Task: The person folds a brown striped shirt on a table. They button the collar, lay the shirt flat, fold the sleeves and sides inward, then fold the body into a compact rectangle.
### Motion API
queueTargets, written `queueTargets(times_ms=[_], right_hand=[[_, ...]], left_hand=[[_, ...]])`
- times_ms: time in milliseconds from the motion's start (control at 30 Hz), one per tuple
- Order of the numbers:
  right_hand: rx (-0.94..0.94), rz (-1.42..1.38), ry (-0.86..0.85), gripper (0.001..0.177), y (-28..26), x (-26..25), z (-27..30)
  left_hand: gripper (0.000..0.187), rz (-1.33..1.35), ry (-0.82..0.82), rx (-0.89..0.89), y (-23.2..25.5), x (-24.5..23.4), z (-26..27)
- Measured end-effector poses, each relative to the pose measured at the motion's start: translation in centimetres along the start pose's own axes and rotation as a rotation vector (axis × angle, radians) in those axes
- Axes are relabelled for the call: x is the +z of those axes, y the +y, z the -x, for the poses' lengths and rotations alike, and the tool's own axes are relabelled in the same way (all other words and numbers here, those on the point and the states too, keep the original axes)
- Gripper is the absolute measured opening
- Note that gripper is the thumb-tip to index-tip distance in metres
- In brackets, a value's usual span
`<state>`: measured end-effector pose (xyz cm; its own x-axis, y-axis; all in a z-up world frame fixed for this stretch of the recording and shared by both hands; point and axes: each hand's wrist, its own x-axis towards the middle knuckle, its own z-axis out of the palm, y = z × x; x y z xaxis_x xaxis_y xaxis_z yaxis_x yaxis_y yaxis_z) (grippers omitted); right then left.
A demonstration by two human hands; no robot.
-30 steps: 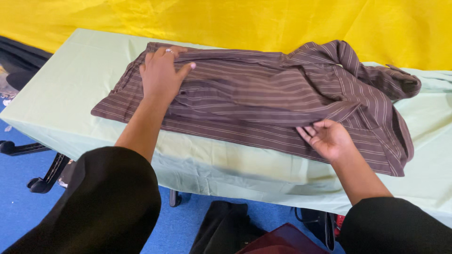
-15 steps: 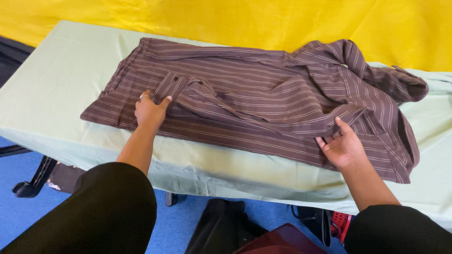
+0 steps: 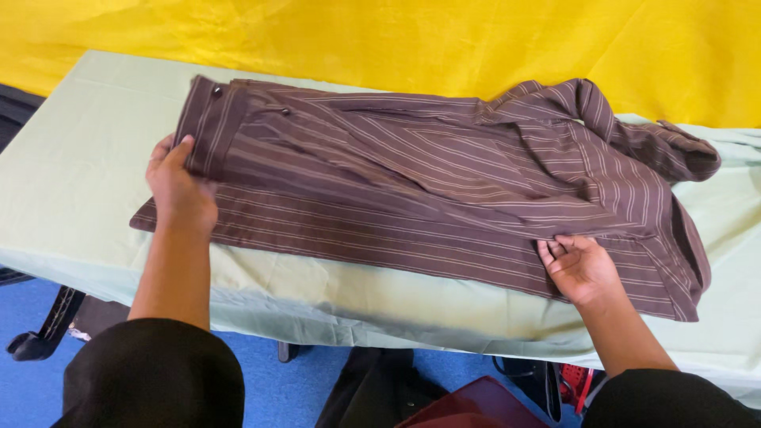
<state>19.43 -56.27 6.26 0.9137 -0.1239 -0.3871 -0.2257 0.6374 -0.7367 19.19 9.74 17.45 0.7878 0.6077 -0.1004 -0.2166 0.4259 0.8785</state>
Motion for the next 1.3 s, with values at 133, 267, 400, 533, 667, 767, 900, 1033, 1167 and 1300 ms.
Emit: queueTargets(times_ms=[133, 267, 400, 533, 667, 767, 900, 1033, 1167, 1300], right_hand=[[0.085, -0.066, -0.056, 0.02, -0.4, 0.9, 0.6], [0.084, -0.062, 0.03, 0.034, -2.0, 4.3, 4.3], [0.083, 0.034, 0.069, 0.043, -2.9, 6.3, 5.6], [-0.031, 0.093, 0.068, 0.034, -3.7, 3.9, 5.7], [-0.063, 0.026, 0.165, 0.041, -3.4, -0.1, 5.6], [-0.117, -0.167, 0.082, 0.031, -4.0, -3.1, 5.9], [-0.302, -0.116, 0.257, 0.039, -4.6, -5.1, 7.4], [-0.496, 0.093, 0.606, 0.048, -4.3, -6.7, 9.4], [-0.436, 0.253, 0.928, 0.054, -4.0, -8.2, 10.2], [-0.27, 0.188, 0.745, 0.054, -4.7, -8.1, 10.0]], left_hand=[[0.029, -0.519, 0.219, 0.043, -1.9, -4.2, -1.2], [0.044, -0.904, 0.146, 0.112, -4.0, -4.5, -0.8], [0.038, -0.986, 0.002, 0.259, -2.8, -3.1, -0.4], [0.033, -0.67, -0.046, 0.31, -1.9, -3.0, -1.6], [0.041, -0.97, 0.162, 0.19, -2.7, -4.1, -2.4], [0.043, -1.25, 0.3, 0.172, -3.4, -4.3, -1.8], [0.046, -1.291, 0.428, 0.242, -4.9, -4.4, 2.2], [0.065, -1.207, 0.642, 0.185, -6.2, -4.0, 6.5], [0.078, -0.895, 0.597, 0.226, -6.3, -3.6, 8.9], [0.08, -0.576, 0.756, 0.01, -4.9, -2.3, 7.7]])
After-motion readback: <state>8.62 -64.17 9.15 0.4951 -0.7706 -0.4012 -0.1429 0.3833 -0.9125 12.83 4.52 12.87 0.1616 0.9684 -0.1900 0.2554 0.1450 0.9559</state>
